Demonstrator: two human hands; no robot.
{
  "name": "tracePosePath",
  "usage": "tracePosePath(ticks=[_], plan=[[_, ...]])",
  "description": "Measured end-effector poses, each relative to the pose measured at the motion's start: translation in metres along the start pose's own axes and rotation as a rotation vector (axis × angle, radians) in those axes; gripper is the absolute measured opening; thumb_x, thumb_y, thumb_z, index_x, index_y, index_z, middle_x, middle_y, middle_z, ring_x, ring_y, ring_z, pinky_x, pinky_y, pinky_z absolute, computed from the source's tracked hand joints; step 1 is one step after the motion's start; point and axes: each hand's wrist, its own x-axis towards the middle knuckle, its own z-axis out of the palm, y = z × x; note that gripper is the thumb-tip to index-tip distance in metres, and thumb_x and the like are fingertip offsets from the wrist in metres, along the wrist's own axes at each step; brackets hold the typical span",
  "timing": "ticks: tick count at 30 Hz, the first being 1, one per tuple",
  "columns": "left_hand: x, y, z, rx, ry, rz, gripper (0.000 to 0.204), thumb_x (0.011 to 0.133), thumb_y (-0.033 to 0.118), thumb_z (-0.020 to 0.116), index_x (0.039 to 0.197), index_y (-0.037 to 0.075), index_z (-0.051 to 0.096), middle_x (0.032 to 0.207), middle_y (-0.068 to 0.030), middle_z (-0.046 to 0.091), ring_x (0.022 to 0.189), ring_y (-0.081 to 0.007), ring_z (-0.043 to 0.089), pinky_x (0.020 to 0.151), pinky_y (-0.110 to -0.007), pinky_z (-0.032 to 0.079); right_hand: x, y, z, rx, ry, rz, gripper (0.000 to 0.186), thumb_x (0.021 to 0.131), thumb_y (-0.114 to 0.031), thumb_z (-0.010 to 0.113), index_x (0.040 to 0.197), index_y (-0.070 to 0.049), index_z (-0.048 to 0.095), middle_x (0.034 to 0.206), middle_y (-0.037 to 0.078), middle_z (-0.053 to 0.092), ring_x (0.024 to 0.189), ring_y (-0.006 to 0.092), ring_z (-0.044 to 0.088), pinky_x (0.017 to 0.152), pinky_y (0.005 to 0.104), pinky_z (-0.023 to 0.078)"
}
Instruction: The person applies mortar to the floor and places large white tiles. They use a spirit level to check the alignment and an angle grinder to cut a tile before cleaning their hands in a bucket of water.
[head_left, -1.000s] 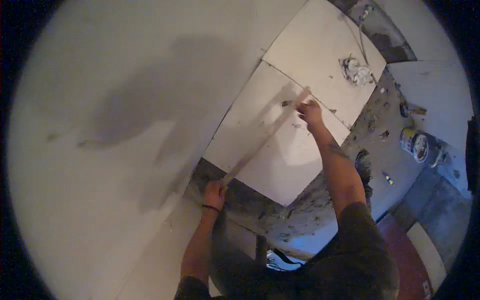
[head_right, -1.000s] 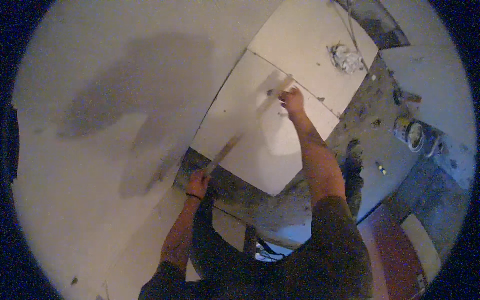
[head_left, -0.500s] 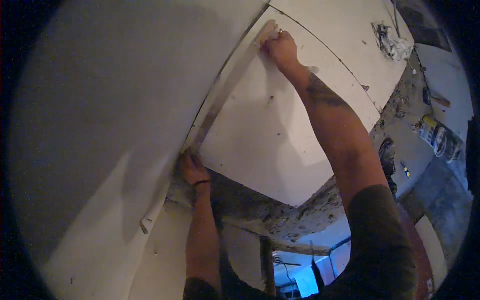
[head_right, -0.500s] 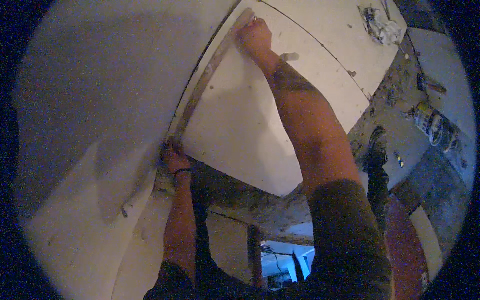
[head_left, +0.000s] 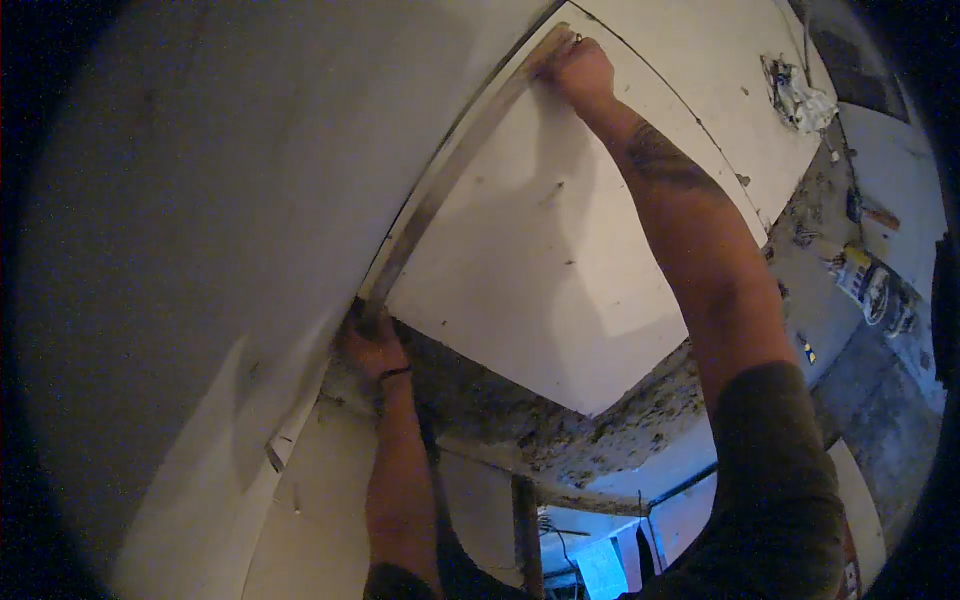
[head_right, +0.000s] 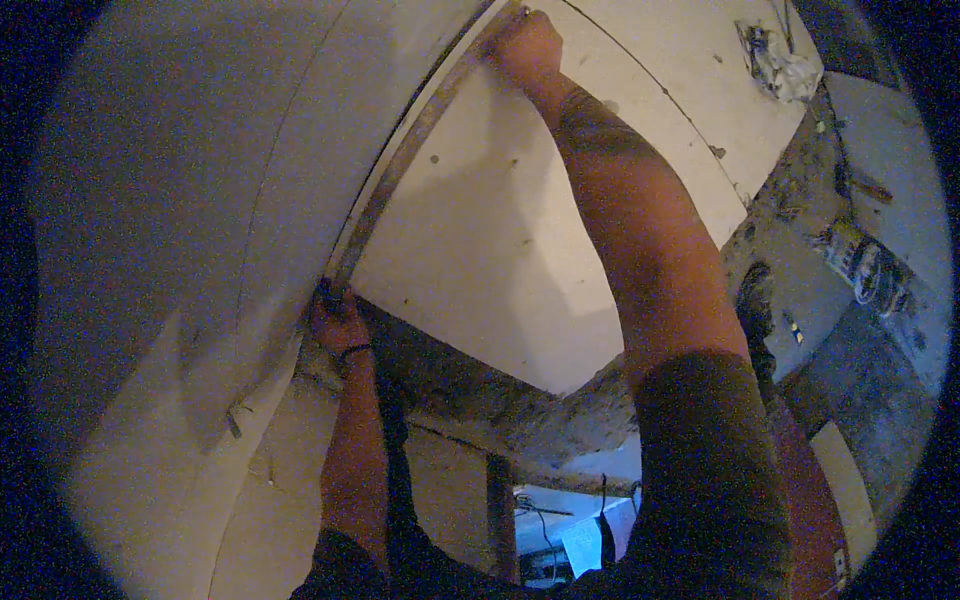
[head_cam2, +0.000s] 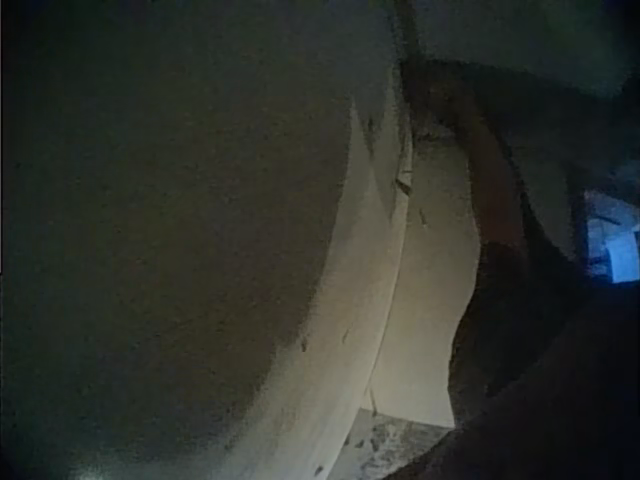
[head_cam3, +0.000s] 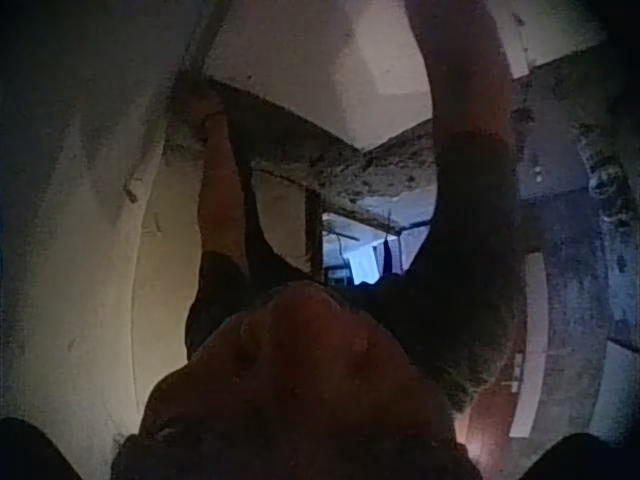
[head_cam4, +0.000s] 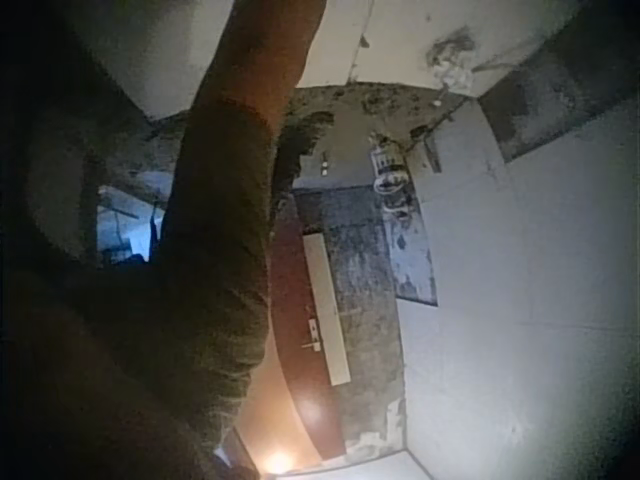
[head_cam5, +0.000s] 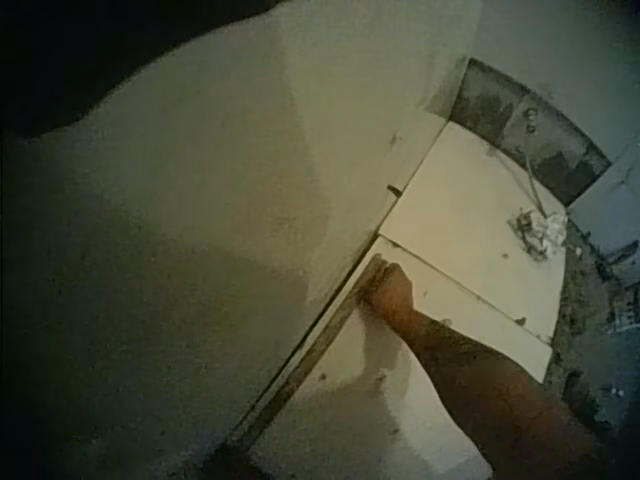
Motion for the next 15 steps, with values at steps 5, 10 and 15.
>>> tracePosePath(ticks=[5, 10, 15], plan=[[-0.012, -0.028, 0.031, -0.152, 0.081, -0.167, 0.065, 0.068, 0.040, 0.076, 0.111, -0.004, 0.056, 0.109, -0.0209, 0.060, 0.103, -0.0342, 0.055, 0.092, -0.042, 0.043, 0.014, 0.019, 0.008, 0.009, -0.034, 0.073, 0.042, 0.074, -0.038, 0.064, 0.086, 0.002, 0.057, 0.084, 0.022, 0.064, 0.084, 0.0377, 0.062, 0.074, 0.0429, 0.049], [-0.018, -0.087, 0.052, -0.669, 0.108, -0.352, 0.071, 0.064, 0.041, 0.079, 0.110, -0.007, 0.054, 0.110, -0.0226, 0.059, 0.104, -0.0353, 0.054, 0.092, -0.043, 0.043, 0.013, 0.002, 0.010, -0.125, -0.044, -0.100, 0.043, 0.072, -0.038, 0.067, 0.086, 0.002, 0.058, 0.086, 0.022, 0.064, 0.086, 0.0362, 0.062, 0.076, 0.0427, 0.049], [-0.005, -0.015, 0.030, -0.242, 0.043, -0.119, 0.058, 0.069, 0.025, 0.078, 0.111, -0.007, 0.055, 0.113, -0.0197, 0.059, 0.106, -0.0314, 0.055, 0.093, -0.041, 0.044, 0.016, 0.022, -0.007, -0.037, -0.001, -0.005, 0.043, 0.072, -0.037, 0.068, 0.093, 0.000, 0.058, 0.089, 0.017, 0.064, 0.088, 0.0353, 0.061, 0.079, 0.0410, 0.048]])
